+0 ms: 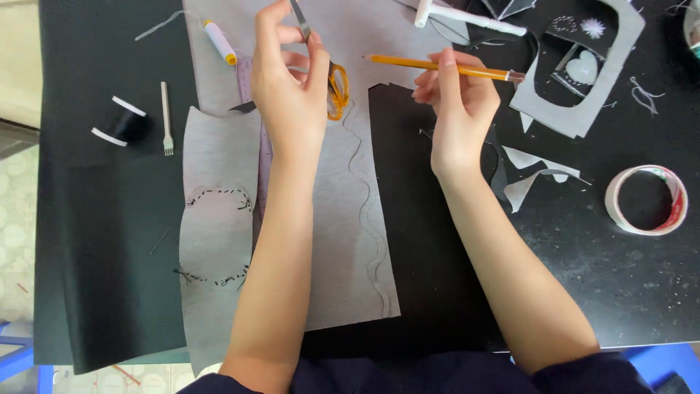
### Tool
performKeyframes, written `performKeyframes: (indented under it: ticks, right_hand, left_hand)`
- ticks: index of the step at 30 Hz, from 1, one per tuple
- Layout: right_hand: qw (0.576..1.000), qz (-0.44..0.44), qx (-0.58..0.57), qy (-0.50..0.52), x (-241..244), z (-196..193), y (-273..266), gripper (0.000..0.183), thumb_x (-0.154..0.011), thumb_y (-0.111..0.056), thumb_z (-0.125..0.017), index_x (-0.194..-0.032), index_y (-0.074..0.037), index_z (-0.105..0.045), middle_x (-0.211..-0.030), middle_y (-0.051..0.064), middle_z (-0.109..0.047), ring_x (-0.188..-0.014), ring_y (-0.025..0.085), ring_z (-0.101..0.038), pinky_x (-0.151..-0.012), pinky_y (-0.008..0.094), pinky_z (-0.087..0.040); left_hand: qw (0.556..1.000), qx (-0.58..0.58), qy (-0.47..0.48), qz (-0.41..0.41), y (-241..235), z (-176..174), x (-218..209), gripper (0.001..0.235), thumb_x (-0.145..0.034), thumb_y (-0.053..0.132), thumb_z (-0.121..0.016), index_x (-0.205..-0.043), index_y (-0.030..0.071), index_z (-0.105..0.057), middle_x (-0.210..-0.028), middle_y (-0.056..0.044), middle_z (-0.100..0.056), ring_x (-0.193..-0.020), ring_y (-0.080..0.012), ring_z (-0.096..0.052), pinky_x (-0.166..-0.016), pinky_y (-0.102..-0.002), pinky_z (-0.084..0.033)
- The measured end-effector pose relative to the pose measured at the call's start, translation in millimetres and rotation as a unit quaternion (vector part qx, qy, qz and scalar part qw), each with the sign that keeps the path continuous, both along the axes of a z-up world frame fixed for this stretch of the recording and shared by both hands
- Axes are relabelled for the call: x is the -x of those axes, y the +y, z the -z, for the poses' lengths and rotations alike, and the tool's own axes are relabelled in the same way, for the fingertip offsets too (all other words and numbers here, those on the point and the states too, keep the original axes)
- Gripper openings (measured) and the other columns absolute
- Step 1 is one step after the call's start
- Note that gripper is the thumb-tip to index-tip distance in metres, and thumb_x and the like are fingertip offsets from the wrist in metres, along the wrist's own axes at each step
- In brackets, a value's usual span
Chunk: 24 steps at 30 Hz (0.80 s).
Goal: Tracing a pattern onto material using a pencil and ruler, then cutting along the lines with scissors.
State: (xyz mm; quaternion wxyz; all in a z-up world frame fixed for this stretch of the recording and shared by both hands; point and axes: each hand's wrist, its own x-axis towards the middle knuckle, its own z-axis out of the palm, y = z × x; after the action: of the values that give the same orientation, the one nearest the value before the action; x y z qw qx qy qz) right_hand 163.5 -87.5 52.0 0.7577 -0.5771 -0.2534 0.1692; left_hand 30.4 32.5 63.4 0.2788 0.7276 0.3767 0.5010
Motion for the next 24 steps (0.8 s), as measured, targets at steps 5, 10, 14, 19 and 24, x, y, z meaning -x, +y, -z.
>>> performKeyframes:
  ticks: [5,10,14,19,24]
  right_hand:
    - [0.998,-0.025,-0.020,-0.048,-0.7,19.8,-2.5,0.027,-0.107,-0.030,-0.055,-0.108,-0.004,-0.061,-0.078,0.008,-0.063,-0.068,0.017,-0.062,-0.066,0.026,-0.052]
    - [0.998,-0.026,0.004,-0.051,-3.9,19.3,-2.6,0.026,-0.107,-0.033,-0.053,-0.109,-0.008,-0.058,-0.079,0.011,-0.066,-0.067,0.019,-0.063,-0.068,0.027,-0.054]
    - [0.998,-0.034,-0.009,-0.042,-7.0,24.4,-1.3,0.024,-0.108,-0.030,-0.052,-0.110,-0.008,-0.058,-0.082,0.011,-0.067,-0.066,0.019,-0.063,-0.068,0.027,-0.055]
    - [0.999,-0.033,-0.005,-0.036,-3.8,19.8,0.2,0.024,-0.108,-0.031,-0.052,-0.110,-0.008,-0.055,-0.081,0.012,-0.065,-0.066,0.018,-0.061,-0.067,0.028,-0.053]
    - [0.997,-0.044,-0.014,-0.064,0.1,18.2,1.5,0.017,-0.109,-0.025,-0.051,-0.107,-0.008,-0.050,-0.082,0.012,-0.062,-0.066,0.018,-0.063,-0.065,0.028,-0.052]
  left_hand:
    - [0.999,-0.036,0.001,0.001,2.3,-1.0,0.6,0.021,-0.100,0.012,-0.062,-0.116,0.019,-0.050,-0.092,0.005,-0.064,-0.066,-0.0108,-0.060,-0.061,-0.025,-0.050]
    - [0.999,-0.047,0.004,0.005,5.7,1.8,-2.9,0.016,-0.096,0.013,-0.064,-0.106,0.017,-0.052,-0.090,0.006,-0.066,-0.065,-0.0102,-0.060,-0.060,-0.027,-0.046]
    - [0.998,-0.059,0.007,0.003,9.4,6.6,-2.4,0.019,-0.096,0.011,-0.066,-0.109,0.018,-0.055,-0.091,0.007,-0.067,-0.067,-0.0093,-0.063,-0.063,-0.026,-0.049]
    - [0.998,-0.068,0.003,0.010,9.5,3.0,-1.6,0.019,-0.096,0.010,-0.067,-0.109,0.017,-0.054,-0.090,0.006,-0.066,-0.068,-0.0101,-0.064,-0.062,-0.026,-0.048]
    - [0.997,-0.072,-0.002,0.014,9.0,-2.9,-1.5,0.015,-0.097,0.010,-0.065,-0.101,0.014,-0.051,-0.091,0.006,-0.061,-0.064,-0.0096,-0.063,-0.059,-0.026,-0.044]
